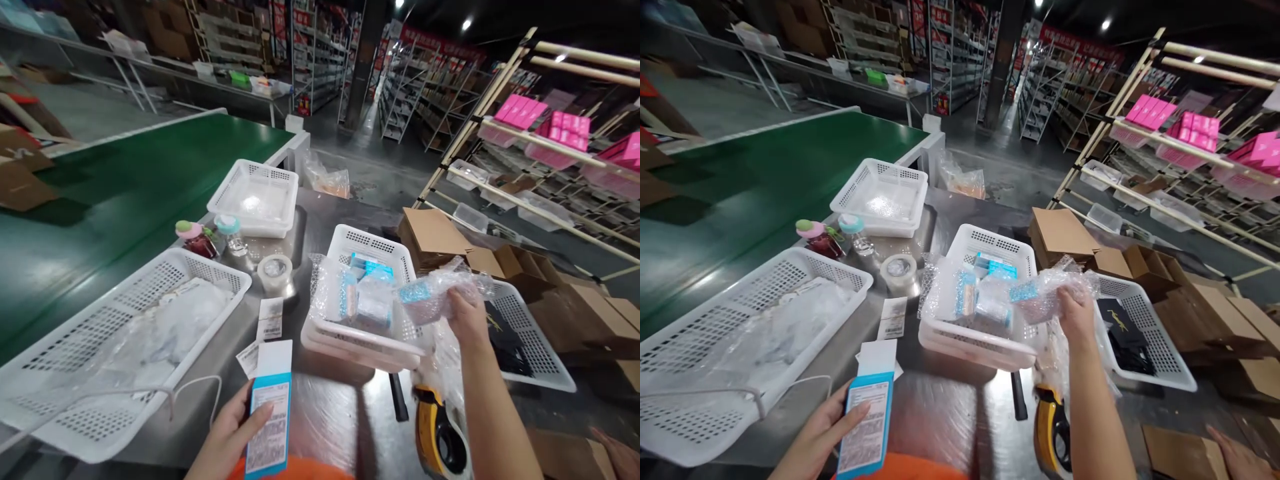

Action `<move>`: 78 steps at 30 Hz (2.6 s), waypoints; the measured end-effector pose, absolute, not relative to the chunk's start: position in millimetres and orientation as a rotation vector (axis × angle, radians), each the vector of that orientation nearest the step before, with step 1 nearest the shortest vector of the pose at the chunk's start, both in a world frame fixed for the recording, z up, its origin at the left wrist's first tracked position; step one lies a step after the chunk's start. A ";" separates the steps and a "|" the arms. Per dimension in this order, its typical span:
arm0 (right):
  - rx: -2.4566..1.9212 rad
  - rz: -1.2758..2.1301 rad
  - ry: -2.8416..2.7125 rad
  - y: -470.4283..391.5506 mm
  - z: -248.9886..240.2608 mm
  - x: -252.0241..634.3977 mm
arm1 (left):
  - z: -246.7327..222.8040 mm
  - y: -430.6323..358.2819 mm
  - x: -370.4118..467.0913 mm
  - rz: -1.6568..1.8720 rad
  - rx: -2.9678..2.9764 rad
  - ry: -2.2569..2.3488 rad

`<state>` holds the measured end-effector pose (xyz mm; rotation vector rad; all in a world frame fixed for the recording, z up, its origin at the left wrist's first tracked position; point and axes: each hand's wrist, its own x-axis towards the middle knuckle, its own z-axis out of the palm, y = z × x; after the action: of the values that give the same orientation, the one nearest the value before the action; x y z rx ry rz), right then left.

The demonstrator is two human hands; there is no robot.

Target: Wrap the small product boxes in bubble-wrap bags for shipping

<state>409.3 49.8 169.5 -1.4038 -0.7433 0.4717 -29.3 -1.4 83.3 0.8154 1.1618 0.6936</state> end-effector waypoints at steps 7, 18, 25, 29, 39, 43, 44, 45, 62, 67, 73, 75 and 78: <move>-1.668 0.679 -1.193 50.6 169.0 380.3 | 75.2 -0.5 -31.3 0.703 0.819 1.179; -1.943 0.678 -1.906 107.5 103.9 379.5 | 69.6 7.9 -27.3 0.662 0.858 1.110; -2.027 0.899 -1.927 122.1 110.4 382.9 | 70.2 11.9 -25.1 0.684 0.858 1.133; -2.115 0.914 -1.957 101.0 137.6 376.4 | 68.8 13.2 -26.7 0.674 0.847 1.152; -1.908 0.350 -2.575 64.2 166.3 341.9 | 66.0 19.0 -18.9 0.660 0.902 1.094; -1.818 1.031 -2.154 77.0 161.9 358.0 | 69.1 17.8 -19.4 0.670 0.905 1.092; -1.766 1.112 -2.038 82.2 163.7 362.5 | 69.5 16.8 -20.4 0.672 0.898 1.105; -1.719 1.160 -1.922 87.6 166.0 365.0 | 69.6 15.7 -21.6 0.673 0.893 1.116; -1.689 0.521 -1.257 131.4 197.8 346.2 | 65.0 10.8 -38.0 0.695 0.789 1.166; -1.957 0.115 -1.598 144.8 201.2 375.0 | 60.2 10.3 -35.3 0.727 0.786 1.215; -2.008 0.084 -1.605 125.0 194.3 374.6 | 62.4 11.6 -27.4 0.788 0.797 1.229; -1.899 -0.021 -1.551 107.1 202.0 369.1 | 63.3 11.3 -25.6 0.815 0.780 1.258; -1.728 -0.233 -1.494 77.8 219.0 360.6 | 63.2 11.7 -23.8 0.818 0.784 1.282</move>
<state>360.6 77.8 219.0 -1.7275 -1.4936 -0.2330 -23.8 11.7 63.2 0.7837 1.2817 0.8180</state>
